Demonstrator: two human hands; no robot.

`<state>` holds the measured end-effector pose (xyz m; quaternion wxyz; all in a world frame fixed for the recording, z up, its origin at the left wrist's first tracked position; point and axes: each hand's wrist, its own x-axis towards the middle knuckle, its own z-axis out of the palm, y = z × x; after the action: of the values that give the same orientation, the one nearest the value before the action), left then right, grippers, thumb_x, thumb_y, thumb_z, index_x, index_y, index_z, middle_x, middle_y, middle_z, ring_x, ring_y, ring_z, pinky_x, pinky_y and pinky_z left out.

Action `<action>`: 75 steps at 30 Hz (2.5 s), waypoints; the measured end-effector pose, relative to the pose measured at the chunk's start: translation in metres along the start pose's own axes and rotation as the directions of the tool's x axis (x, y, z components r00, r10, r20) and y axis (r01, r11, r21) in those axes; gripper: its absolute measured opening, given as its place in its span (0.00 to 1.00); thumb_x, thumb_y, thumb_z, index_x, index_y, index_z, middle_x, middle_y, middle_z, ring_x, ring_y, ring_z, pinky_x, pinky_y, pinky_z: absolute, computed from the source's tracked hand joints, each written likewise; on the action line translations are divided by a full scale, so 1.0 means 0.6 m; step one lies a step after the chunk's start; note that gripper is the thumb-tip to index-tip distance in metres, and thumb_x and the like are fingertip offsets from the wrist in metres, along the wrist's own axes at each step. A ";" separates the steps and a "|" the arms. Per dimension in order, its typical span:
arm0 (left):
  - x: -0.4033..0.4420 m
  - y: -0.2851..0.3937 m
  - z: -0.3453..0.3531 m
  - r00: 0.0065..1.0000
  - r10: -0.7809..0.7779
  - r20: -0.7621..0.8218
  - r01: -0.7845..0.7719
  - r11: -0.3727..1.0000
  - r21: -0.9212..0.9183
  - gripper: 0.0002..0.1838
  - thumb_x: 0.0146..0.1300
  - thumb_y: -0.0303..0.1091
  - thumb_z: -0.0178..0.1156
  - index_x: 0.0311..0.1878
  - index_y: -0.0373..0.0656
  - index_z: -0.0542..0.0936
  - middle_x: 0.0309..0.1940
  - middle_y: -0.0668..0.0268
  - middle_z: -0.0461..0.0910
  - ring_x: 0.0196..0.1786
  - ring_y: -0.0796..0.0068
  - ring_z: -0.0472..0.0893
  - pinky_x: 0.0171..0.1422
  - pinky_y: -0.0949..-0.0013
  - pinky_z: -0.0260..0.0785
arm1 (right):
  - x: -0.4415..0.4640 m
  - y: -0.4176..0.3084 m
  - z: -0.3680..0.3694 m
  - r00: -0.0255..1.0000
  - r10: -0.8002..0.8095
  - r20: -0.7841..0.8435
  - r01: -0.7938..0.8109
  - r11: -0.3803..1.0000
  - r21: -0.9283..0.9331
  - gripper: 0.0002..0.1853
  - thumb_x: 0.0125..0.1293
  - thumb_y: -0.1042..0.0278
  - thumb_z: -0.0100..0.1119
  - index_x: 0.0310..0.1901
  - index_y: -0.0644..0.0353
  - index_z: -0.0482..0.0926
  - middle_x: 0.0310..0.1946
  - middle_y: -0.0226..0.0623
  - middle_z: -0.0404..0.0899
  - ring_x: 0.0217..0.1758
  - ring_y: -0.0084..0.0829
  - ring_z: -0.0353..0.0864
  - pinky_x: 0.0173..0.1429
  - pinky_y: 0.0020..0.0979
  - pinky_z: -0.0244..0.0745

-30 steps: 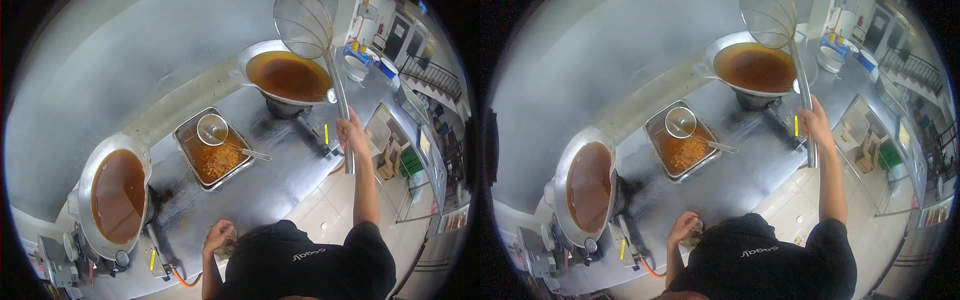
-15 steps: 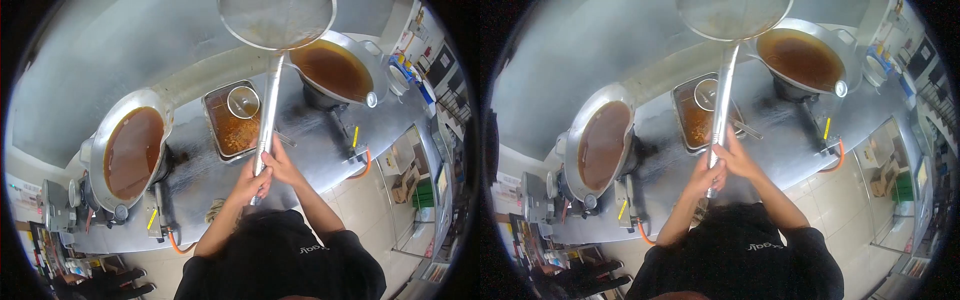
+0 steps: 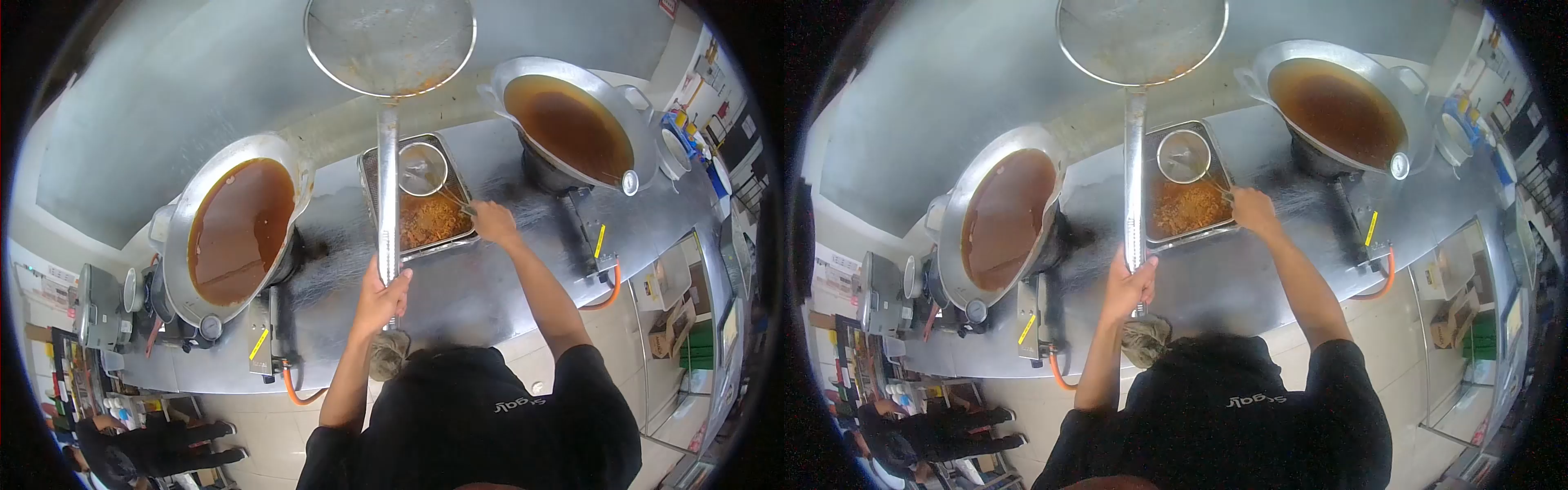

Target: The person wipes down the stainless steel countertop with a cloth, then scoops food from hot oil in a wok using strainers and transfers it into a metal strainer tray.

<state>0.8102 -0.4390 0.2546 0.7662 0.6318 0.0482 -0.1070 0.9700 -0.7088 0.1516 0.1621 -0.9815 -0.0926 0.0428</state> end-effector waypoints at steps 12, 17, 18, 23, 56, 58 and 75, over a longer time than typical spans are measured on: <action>0.022 0.011 -0.021 0.954 0.241 -0.180 -0.199 0.955 0.219 0.10 0.70 0.27 0.59 0.47 0.40 0.67 0.24 0.69 0.72 0.14 0.84 0.67 0.17 0.75 0.59 | -0.019 -0.052 -0.129 0.992 -0.103 -0.078 0.059 0.897 -0.438 0.23 0.66 0.72 0.52 0.63 0.56 0.74 0.34 0.44 0.87 0.38 0.44 0.89 0.39 0.43 0.84; 0.025 0.001 -0.032 0.921 0.313 -0.232 -0.233 0.920 0.314 0.10 0.69 0.28 0.61 0.46 0.38 0.69 0.25 0.69 0.73 0.19 0.85 0.68 0.20 0.74 0.61 | -0.028 -0.064 -0.200 0.988 -0.138 -0.070 0.110 0.944 -0.311 0.19 0.66 0.72 0.53 0.58 0.53 0.80 0.39 0.51 0.86 0.44 0.50 0.86 0.48 0.46 0.82; 0.028 -0.007 -0.038 0.907 0.351 -0.232 -0.259 0.900 0.350 0.10 0.69 0.28 0.61 0.45 0.38 0.70 0.26 0.69 0.73 0.20 0.85 0.68 0.21 0.74 0.61 | -0.026 -0.064 -0.222 0.988 -0.123 -0.097 0.102 0.974 -0.202 0.20 0.66 0.71 0.50 0.59 0.52 0.80 0.41 0.53 0.85 0.48 0.51 0.85 0.51 0.48 0.81; 0.031 -0.009 -0.047 0.898 0.368 -0.242 -0.263 0.889 0.375 0.10 0.69 0.28 0.61 0.46 0.38 0.70 0.27 0.70 0.73 0.20 0.86 0.67 0.20 0.74 0.60 | 0.056 0.008 -0.326 0.950 -0.311 -0.025 0.309 0.931 0.196 0.20 0.72 0.69 0.52 0.64 0.56 0.77 0.30 0.40 0.82 0.30 0.33 0.77 0.36 0.36 0.73; 0.088 -0.228 0.051 0.567 0.625 -0.536 -0.277 0.758 0.590 0.15 0.67 0.25 0.60 0.52 0.30 0.69 0.37 0.60 0.71 0.40 0.67 0.70 0.50 0.65 0.67 | 0.027 0.372 -0.480 0.962 0.267 0.061 -0.140 0.669 -0.730 0.11 0.60 0.69 0.61 0.41 0.54 0.90 0.44 0.41 0.88 0.50 0.40 0.88 0.48 0.40 0.83; 0.087 -0.237 0.050 0.582 0.590 -0.559 -0.279 0.791 0.544 0.14 0.67 0.25 0.59 0.52 0.31 0.69 0.37 0.61 0.70 0.40 0.69 0.69 0.48 0.67 0.66 | 0.025 0.343 -0.482 0.954 0.285 0.092 -0.147 0.714 -0.684 0.11 0.59 0.70 0.60 0.41 0.57 0.89 0.44 0.44 0.88 0.51 0.42 0.87 0.50 0.42 0.83; 0.091 -0.278 0.039 0.705 0.385 -0.595 -0.163 0.905 0.393 0.13 0.67 0.26 0.60 0.49 0.34 0.68 0.34 0.65 0.68 0.37 0.73 0.67 0.44 0.66 0.65 | -0.063 0.295 -0.518 0.978 -0.059 0.200 0.088 0.986 -0.142 0.14 0.65 0.62 0.58 0.42 0.63 0.86 0.34 0.49 0.85 0.39 0.46 0.85 0.45 0.42 0.76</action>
<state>0.8244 -0.4971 0.0883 0.5969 0.7404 0.2023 0.2337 0.9985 -0.9774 0.3894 0.0795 -0.9778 -0.1474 0.1258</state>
